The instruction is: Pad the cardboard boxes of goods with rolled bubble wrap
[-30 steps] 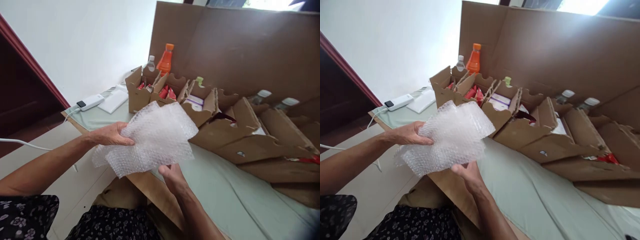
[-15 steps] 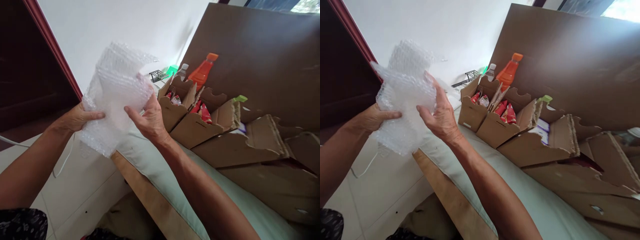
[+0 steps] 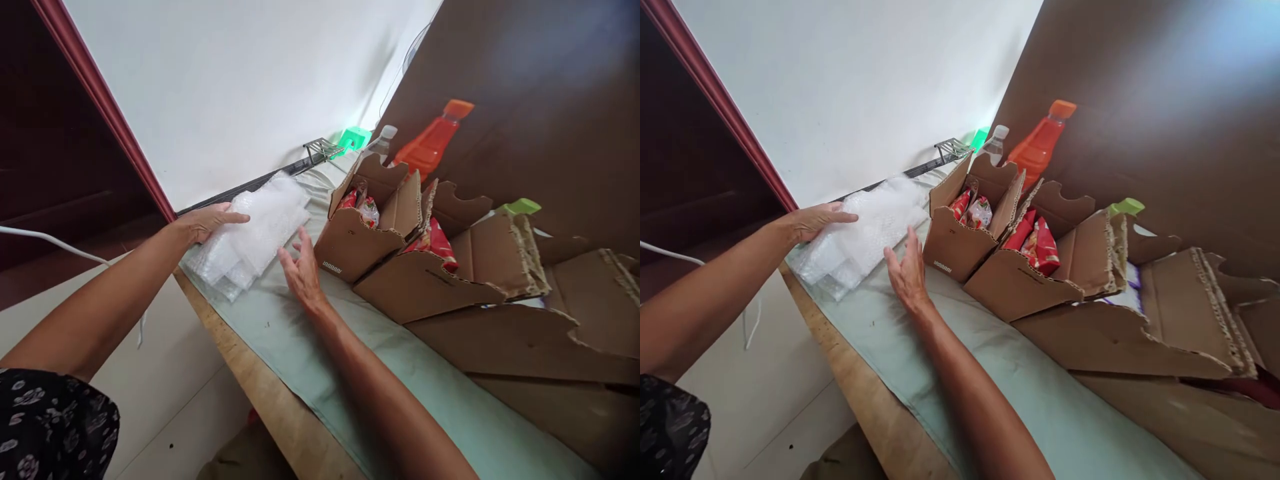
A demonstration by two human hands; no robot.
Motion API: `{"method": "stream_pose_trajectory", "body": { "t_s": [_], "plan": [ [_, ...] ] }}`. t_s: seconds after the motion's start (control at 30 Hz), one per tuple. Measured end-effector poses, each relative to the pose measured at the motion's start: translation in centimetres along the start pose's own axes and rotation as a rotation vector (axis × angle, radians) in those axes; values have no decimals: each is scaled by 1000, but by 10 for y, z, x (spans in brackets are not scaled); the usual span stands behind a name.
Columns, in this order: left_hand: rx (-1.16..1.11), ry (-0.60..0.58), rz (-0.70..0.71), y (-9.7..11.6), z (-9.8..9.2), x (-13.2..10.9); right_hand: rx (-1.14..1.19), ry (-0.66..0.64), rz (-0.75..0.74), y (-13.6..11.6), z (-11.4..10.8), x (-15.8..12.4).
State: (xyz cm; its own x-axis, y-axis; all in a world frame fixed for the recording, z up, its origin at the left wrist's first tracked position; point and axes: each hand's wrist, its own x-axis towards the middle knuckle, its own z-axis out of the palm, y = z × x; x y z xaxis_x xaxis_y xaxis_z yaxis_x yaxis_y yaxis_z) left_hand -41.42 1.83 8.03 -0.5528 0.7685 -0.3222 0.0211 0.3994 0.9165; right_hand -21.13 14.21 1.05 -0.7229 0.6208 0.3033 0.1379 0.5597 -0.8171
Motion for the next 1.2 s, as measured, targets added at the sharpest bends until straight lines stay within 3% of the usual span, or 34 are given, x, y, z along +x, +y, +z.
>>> {"method": "stream_pose_trajectory", "body": {
  "t_s": [0.1, 0.23, 0.33, 0.4, 0.47, 0.53, 0.67, 0.8, 0.87, 0.93, 1.03, 1.1, 1.2],
  "plan": [
    [90, 70, 4, -5, 6, 2, -43, -18, -8, 17, 4, -24],
    [261, 165, 24, 2, 8, -3, -44, -8, -12, 21, 4, -27],
    [611, 344, 64, 15, 11, -15, -42, -2, -18, 20, 3, -24],
    [920, 494, 173, 18, 19, -24, -36, 6, -18, 20, 3, -24],
    [1115, 548, 360, 14, 32, -32, -22, 14, -10, 20, 4, -26],
    [1201, 453, 464, 0, 49, -32, 3, 18, 7, 20, 4, -26],
    [1235, 186, 332, -30, 69, -20, 72, 11, 76, 18, 4, -21],
    [1196, 150, 341, -31, 69, -22, 104, -15, 185, 2, -3, -18],
    [1148, 219, 379, -25, 76, -32, 106, -49, 235, -9, -9, -22],
    [1077, 258, 483, -20, 94, -47, 114, -90, 266, -16, -18, -33],
    [822, 275, 779, -21, 140, -84, 115, -118, 283, -19, -44, -70],
    [672, 270, 868, -29, 177, -118, 143, -175, 265, -22, -73, -114],
    [562, 170, 850, -48, 229, -162, 212, -159, 285, -28, -135, -200]
  ]
}}
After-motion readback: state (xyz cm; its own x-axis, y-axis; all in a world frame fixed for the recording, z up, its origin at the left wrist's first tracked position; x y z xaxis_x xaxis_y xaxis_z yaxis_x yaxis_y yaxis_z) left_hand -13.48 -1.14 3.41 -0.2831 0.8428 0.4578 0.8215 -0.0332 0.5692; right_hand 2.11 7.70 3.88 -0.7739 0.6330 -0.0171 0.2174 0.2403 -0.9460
